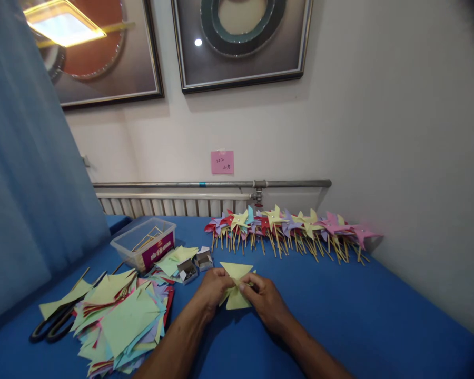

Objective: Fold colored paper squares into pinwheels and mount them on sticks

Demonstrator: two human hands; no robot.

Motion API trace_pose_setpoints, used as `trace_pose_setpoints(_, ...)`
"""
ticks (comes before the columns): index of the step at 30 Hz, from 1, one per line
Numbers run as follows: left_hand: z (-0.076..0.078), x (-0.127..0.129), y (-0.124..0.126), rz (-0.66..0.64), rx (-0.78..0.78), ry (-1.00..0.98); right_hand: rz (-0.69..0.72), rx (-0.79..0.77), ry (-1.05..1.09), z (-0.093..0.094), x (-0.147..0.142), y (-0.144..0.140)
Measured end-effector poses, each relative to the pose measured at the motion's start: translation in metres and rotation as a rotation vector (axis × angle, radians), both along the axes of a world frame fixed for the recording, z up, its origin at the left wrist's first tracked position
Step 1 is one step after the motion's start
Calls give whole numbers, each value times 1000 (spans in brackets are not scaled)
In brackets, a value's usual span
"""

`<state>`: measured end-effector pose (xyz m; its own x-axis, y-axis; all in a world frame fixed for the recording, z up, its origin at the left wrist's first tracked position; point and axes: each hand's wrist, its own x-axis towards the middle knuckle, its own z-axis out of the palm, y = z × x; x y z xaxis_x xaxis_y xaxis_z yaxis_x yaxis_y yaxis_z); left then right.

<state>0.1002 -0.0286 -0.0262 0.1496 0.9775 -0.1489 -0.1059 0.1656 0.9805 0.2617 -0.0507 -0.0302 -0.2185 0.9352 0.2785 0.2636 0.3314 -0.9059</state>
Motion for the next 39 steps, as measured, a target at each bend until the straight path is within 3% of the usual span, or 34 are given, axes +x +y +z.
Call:
trace_pose_setpoints(11, -2, 0, 3, 44, -13, 24, -13, -32, 18, 0, -1, 1)
trace_pose_setpoints(17, 1, -5, 5, 62, -10, 20, -2, 37, -4, 6, 4, 0)
trace_pose_setpoints(22, -2, -2, 4, 27, -13, 18, -15, -61, 62, 4, 3, 2)
trace_pose_setpoints(39, -8, -3, 4, -45, 3, -22, 14, -34, -31, -1, 4, 5)
